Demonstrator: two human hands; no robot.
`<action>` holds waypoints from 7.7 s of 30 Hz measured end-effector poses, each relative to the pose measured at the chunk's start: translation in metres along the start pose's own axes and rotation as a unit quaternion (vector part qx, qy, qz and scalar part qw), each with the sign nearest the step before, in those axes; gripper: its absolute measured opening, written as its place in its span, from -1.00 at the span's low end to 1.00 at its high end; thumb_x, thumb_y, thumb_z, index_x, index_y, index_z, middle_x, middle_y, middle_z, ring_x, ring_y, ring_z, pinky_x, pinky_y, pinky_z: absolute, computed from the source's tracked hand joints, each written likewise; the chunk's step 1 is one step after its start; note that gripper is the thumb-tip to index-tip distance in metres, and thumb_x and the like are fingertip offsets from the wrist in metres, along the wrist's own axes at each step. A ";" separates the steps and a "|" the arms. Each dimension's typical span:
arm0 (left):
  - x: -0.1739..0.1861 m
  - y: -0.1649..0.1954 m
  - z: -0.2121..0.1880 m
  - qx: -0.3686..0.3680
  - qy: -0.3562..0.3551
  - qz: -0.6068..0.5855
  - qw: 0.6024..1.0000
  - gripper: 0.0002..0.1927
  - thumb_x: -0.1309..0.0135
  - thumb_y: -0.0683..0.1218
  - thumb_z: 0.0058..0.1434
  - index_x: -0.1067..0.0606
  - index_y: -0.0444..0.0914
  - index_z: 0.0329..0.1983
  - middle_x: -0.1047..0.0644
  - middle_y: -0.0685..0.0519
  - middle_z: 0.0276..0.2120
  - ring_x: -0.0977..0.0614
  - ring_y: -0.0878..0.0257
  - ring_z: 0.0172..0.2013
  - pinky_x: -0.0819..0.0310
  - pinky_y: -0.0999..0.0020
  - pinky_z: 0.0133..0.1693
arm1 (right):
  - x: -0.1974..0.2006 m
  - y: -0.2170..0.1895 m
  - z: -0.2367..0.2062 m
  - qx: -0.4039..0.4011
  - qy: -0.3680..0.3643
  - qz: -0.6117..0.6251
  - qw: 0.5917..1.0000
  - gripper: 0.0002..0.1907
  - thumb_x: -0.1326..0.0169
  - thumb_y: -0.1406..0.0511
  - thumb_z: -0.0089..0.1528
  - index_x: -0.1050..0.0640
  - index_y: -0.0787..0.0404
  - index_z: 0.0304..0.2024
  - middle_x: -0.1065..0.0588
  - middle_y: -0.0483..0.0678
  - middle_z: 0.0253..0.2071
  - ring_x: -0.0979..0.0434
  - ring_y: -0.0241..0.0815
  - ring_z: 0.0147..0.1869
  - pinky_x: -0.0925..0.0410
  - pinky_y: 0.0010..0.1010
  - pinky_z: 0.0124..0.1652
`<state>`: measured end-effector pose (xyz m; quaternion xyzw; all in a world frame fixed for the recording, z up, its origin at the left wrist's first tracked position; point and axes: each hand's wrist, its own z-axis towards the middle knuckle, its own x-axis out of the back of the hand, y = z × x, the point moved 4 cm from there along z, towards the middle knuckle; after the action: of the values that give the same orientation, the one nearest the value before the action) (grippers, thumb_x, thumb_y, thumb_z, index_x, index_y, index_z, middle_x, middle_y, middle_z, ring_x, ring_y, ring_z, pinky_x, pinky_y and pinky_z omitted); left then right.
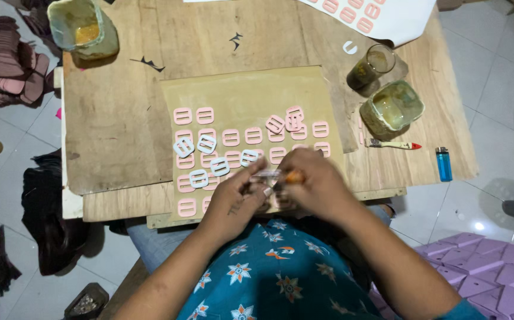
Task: The person sits at a workbench with a board of small pink foam strap components on their lap. They pick up pieces one at a time, use a brush to apply liquid from a jar onto each piece, tap pieces with a small hammer, and place the treated pieces back onto the board in rows.
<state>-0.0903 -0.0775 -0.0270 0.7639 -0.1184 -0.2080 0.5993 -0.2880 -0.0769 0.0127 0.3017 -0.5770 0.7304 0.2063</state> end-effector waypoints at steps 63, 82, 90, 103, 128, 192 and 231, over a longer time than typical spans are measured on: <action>0.006 0.042 -0.019 -0.076 0.136 0.155 0.975 -0.73 -0.07 -0.22 0.25 -0.61 -0.33 -0.01 -0.62 0.03 -0.33 -0.64 0.37 -0.35 -0.54 0.49 -0.26 | 0.000 -0.033 -0.034 -0.021 0.071 0.284 0.956 -0.81 -0.17 0.48 0.27 -0.46 0.32 -0.09 -0.56 0.09 0.02 -0.60 -0.22 0.07 -0.48 -0.43 0.06; 0.015 0.010 -0.014 -0.022 0.201 -0.012 0.979 -0.76 -0.09 -0.16 0.33 -0.61 -0.39 -0.04 -0.58 0.09 -0.44 -0.48 0.45 -0.49 -0.36 0.54 -0.44 | 0.003 -0.051 -0.035 0.048 0.018 0.166 0.985 -0.79 -0.24 0.46 0.19 -0.51 0.29 -0.15 -0.59 0.08 -0.07 -0.64 -0.14 0.02 -0.47 -0.37 0.02; 0.019 0.003 -0.011 0.023 0.202 -0.127 0.971 -0.80 -0.08 -0.18 0.33 -0.59 -0.40 -0.09 -0.54 0.10 -0.51 -0.47 0.46 -0.55 -0.33 0.55 -0.52 | -0.011 -0.031 -0.043 -0.038 0.069 0.251 0.965 -0.80 -0.20 0.46 0.25 -0.49 0.31 -0.10 -0.57 0.10 -0.02 -0.60 -0.19 -0.01 -0.48 -0.41 -0.03; 0.066 0.007 0.025 -0.133 0.292 0.223 0.920 -0.78 -0.11 -0.13 0.32 -0.57 -0.36 -0.06 -0.59 0.03 -0.40 -0.57 0.33 -0.42 -0.47 0.41 -0.34 | 0.011 0.012 -0.068 -0.178 0.230 0.305 0.907 -0.73 -0.15 0.47 0.28 -0.40 0.35 0.00 -0.56 0.07 -0.06 -0.59 -0.25 -0.11 -0.50 -0.43 -0.11; 0.068 -0.003 0.067 -0.060 0.240 0.484 0.839 -0.84 -0.16 -0.12 0.20 -0.49 -0.30 -0.25 -0.56 -0.11 -0.27 -0.60 -0.11 -0.27 -0.47 0.00 -0.25 | 0.055 0.071 -0.016 -0.073 0.124 -0.094 0.985 -0.75 -0.20 0.38 0.19 -0.60 0.24 -0.06 -0.57 0.07 -0.11 -0.61 -0.02 -0.06 -0.44 -0.29 -0.06; 0.020 0.009 -0.008 0.036 0.150 -0.025 0.988 -0.75 -0.10 -0.22 0.23 -0.57 -0.46 -0.07 -0.59 0.09 -0.42 -0.51 0.47 -0.50 -0.38 0.57 -0.47 | 0.022 -0.032 -0.024 0.028 0.049 0.201 0.978 -0.80 -0.20 0.46 0.26 -0.54 0.37 -0.07 -0.58 0.10 0.04 -0.60 -0.05 0.12 -0.45 -0.30 0.11; 0.013 0.009 -0.013 -0.028 0.163 0.002 0.986 -0.78 -0.05 -0.20 0.30 -0.58 -0.41 -0.06 -0.67 0.14 -0.31 -0.64 0.51 -0.35 -0.54 0.62 -0.29 | -0.020 -0.041 -0.032 0.055 0.048 0.206 0.976 -0.79 -0.18 0.48 0.23 -0.51 0.34 -0.08 -0.56 0.11 0.02 -0.60 -0.10 0.10 -0.44 -0.35 0.08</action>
<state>-0.0718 -0.0740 -0.0184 0.7702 -0.0144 -0.0825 0.6323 -0.2537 -0.0347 0.0235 0.1519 -0.5756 0.8012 0.0616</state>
